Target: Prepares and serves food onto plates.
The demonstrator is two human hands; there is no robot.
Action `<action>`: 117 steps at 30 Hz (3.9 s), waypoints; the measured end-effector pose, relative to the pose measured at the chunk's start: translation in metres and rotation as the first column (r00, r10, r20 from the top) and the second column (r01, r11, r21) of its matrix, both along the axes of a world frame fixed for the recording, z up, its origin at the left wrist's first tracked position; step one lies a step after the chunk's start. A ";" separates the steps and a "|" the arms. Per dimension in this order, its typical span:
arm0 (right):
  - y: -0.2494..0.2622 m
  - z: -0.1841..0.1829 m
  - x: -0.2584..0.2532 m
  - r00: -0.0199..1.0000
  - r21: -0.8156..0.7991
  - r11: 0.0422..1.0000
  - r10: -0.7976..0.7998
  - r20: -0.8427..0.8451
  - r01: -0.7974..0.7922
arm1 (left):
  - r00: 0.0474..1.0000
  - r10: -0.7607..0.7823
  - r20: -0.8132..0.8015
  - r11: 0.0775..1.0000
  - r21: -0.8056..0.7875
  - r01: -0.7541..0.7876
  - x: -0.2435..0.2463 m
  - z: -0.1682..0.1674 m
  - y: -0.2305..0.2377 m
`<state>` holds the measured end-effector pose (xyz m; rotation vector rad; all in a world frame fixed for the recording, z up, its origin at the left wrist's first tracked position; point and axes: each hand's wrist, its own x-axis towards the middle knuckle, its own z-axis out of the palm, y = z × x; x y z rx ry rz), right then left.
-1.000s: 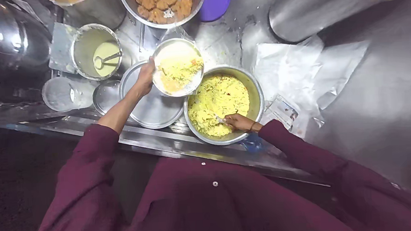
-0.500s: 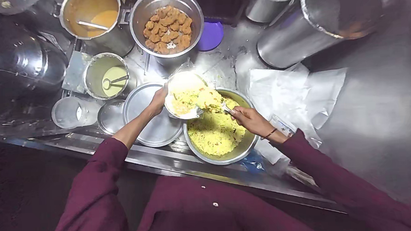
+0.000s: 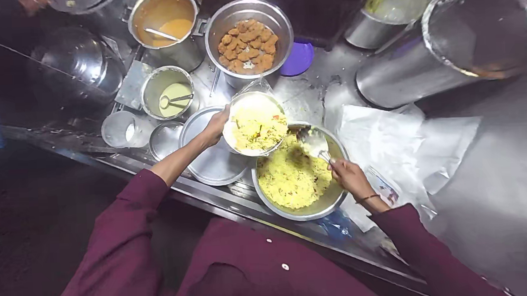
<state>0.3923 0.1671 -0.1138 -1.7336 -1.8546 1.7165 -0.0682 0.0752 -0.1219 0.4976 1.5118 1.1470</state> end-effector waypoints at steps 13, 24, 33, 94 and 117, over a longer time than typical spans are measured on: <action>0.006 0.010 -0.134 0.759 0.521 0.556 0.525 0.385 -0.648 | 0.962 0.264 0.076 0.964 -0.004 -0.264 -0.060 0.086 -0.101; -0.048 0.009 -0.587 0.603 0.488 0.427 0.743 0.290 -0.761 | 0.711 0.701 -0.062 0.713 0.035 -0.700 -0.242 0.125 -0.212; -0.008 -0.079 -0.727 0.465 0.196 0.435 0.692 0.552 -0.879 | 0.557 0.820 -0.131 0.573 0.173 -0.801 -0.373 0.122 -0.243; 0.002 0.097 -0.576 0.848 0.159 0.846 0.525 -0.078 -0.509 | 0.676 0.727 -0.124 0.679 -0.024 -0.734 -0.506 0.044 -0.149; -0.025 0.137 -0.633 0.610 0.777 -0.206 0.514 0.603 -0.595 | 0.935 0.354 -0.022 0.933 -0.060 -0.355 -0.426 0.084 -0.142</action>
